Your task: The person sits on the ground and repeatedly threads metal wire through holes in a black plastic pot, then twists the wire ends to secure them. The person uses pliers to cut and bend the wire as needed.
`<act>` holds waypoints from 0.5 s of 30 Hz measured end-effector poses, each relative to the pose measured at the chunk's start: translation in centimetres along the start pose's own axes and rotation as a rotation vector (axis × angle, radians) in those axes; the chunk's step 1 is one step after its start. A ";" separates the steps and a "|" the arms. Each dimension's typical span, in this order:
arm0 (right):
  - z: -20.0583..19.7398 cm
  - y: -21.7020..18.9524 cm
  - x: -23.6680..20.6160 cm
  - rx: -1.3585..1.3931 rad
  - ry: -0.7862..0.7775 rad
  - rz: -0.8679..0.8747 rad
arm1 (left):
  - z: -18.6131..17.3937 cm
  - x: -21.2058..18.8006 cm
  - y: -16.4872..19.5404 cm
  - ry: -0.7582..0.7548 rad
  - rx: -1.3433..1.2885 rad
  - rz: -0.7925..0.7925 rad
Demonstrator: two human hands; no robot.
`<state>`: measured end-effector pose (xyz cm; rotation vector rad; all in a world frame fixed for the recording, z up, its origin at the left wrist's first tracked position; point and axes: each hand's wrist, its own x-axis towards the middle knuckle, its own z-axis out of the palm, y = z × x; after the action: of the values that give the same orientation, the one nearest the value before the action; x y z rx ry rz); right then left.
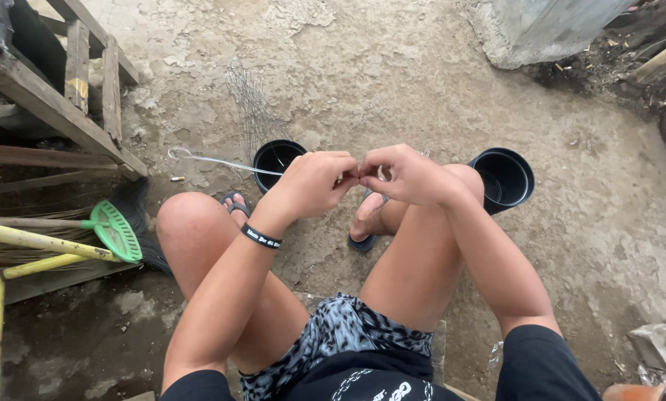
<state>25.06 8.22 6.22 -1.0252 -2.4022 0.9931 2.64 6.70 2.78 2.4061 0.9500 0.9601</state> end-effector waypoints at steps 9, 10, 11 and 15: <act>0.6 2.6 0.4 0.277 -0.075 -0.043 | -1.0 0.4 -0.3 -0.122 -0.165 -0.175; 0.7 2.8 0.4 0.305 -0.086 -0.037 | -1.1 0.4 -0.5 -0.140 -0.186 -0.199; 0.7 3.1 0.5 0.331 -0.097 -0.033 | -1.1 0.4 -0.6 -0.152 -0.212 -0.218; 0.9 3.7 0.2 0.514 -0.144 -0.057 | -1.0 0.4 -1.5 -0.217 -0.375 -0.262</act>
<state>26.26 9.81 2.91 -0.7119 -2.0872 1.5958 1.48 8.15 2.84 1.9683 0.8863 0.6932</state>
